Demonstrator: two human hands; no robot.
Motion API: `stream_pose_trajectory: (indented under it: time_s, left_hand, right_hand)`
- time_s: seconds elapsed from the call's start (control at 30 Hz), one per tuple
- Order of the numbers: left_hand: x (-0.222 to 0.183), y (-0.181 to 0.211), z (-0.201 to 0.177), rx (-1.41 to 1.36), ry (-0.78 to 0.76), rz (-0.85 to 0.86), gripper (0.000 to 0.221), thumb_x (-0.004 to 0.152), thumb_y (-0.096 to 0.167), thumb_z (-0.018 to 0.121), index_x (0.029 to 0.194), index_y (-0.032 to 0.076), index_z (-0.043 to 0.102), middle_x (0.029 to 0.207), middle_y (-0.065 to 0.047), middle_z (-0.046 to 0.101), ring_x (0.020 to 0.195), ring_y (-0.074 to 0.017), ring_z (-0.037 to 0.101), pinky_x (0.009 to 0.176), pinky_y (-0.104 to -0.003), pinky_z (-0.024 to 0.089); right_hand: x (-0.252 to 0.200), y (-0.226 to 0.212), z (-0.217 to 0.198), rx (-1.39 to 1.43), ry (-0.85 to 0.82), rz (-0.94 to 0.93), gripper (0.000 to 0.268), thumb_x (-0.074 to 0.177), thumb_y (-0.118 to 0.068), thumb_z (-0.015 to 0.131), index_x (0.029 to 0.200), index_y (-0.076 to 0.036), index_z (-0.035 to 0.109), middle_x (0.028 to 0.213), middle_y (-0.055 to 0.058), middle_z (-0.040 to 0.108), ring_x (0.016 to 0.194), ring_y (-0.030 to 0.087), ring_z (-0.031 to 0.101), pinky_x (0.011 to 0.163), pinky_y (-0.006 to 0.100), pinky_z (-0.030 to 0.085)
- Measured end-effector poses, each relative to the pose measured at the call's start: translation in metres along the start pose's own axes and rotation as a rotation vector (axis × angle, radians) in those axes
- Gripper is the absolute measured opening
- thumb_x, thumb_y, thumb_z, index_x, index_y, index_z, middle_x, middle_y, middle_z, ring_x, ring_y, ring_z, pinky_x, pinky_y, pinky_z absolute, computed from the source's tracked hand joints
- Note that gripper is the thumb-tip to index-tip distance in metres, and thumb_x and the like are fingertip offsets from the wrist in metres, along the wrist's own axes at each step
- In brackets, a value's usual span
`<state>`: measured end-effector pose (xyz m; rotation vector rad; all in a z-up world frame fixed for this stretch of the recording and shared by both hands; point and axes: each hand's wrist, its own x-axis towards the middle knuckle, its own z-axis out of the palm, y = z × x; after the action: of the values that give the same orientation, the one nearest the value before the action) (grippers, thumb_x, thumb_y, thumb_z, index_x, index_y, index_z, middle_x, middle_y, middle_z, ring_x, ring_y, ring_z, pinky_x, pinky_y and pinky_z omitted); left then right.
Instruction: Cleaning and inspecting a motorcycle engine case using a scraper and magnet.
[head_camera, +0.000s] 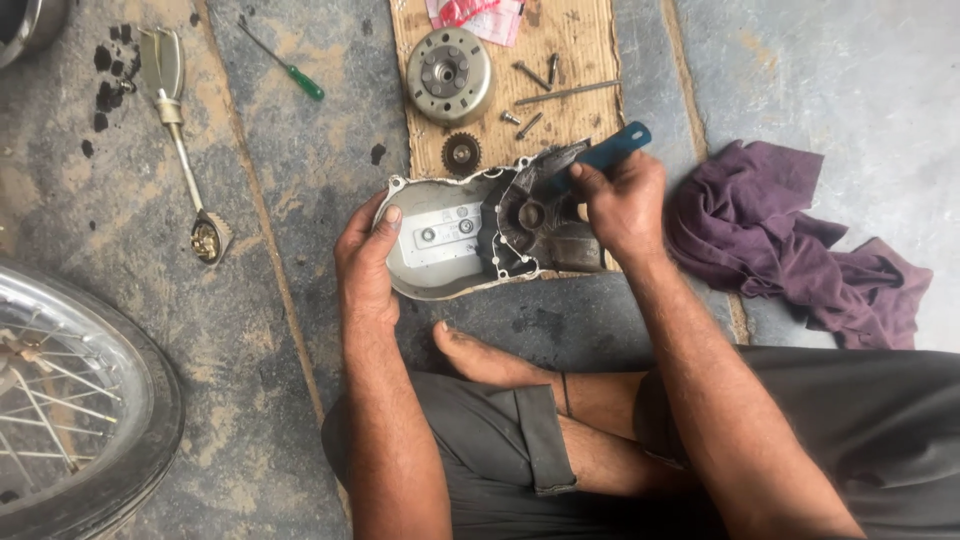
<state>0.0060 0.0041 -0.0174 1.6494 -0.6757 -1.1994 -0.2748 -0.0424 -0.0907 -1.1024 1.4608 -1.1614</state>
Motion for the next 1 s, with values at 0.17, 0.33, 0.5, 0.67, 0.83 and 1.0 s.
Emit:
stream_pose_trajectory:
  time_s: [0.17,0.33,0.5,0.67,0.83,1.0]
  left_hand:
    - [-0.005,-0.001,-0.003,0.014,0.012,-0.009,0.06,0.085,0.03,0.08,0.134,0.0,0.064,0.122,-0.016,0.074,0.117,-0.0262,0.069,0.103,-0.041,0.054]
    - [0.001,0.003,0.002,0.023,-0.017,0.012,0.06,0.085,0.029,0.08,0.135,0.0,0.063,0.124,-0.016,0.073,0.117,-0.0254,0.069,0.104,-0.04,0.052]
    - [-0.004,0.007,0.003,0.036,-0.013,0.045,0.061,0.086,0.031,0.079,0.136,0.001,0.063,0.124,-0.017,0.073,0.117,-0.0258,0.069,0.104,-0.042,0.053]
    - [-0.006,0.002,0.0,0.084,0.025,-0.011,0.062,0.084,0.034,0.08,0.134,0.001,0.064,0.123,-0.016,0.074,0.118,-0.0247,0.069,0.103,-0.04,0.054]
    - [0.004,0.003,0.001,0.036,-0.002,0.015,0.063,0.084,0.035,0.08,0.135,0.002,0.064,0.124,-0.015,0.073,0.117,-0.0247,0.069,0.103,-0.039,0.052]
    - [0.0,0.003,0.003,0.05,0.028,0.005,0.061,0.084,0.034,0.08,0.134,0.003,0.066,0.123,-0.014,0.074,0.117,-0.0241,0.069,0.104,-0.039,0.051]
  right_hand:
    - [-0.005,0.003,-0.001,0.049,0.022,-0.008,0.006,0.096,-0.001,0.075,0.094,0.004,0.073,0.084,0.012,0.077,0.073,0.013,0.071,0.063,0.028,0.058]
    - [0.005,-0.003,-0.004,0.06,0.025,-0.042,0.004,0.095,0.001,0.073,0.093,0.004,0.071,0.083,0.012,0.076,0.073,0.012,0.07,0.064,0.028,0.057]
    - [-0.01,-0.006,-0.003,-0.046,-0.001,-0.088,0.006,0.096,-0.001,0.073,0.093,0.004,0.072,0.083,0.011,0.077,0.074,0.014,0.074,0.064,0.028,0.059]
    - [-0.007,0.001,-0.001,-0.064,0.025,-0.066,0.007,0.096,-0.002,0.073,0.095,0.005,0.074,0.082,0.012,0.077,0.07,0.015,0.073,0.06,0.03,0.058]
    - [0.001,0.009,0.004,-0.006,0.047,-0.116,0.006,0.097,0.0,0.074,0.096,0.006,0.074,0.083,0.012,0.076,0.071,0.015,0.071,0.062,0.03,0.055]
    - [-0.008,0.01,0.007,0.12,0.111,-0.035,0.004,0.096,0.002,0.074,0.095,0.006,0.072,0.083,0.011,0.075,0.07,0.015,0.07,0.062,0.03,0.057]
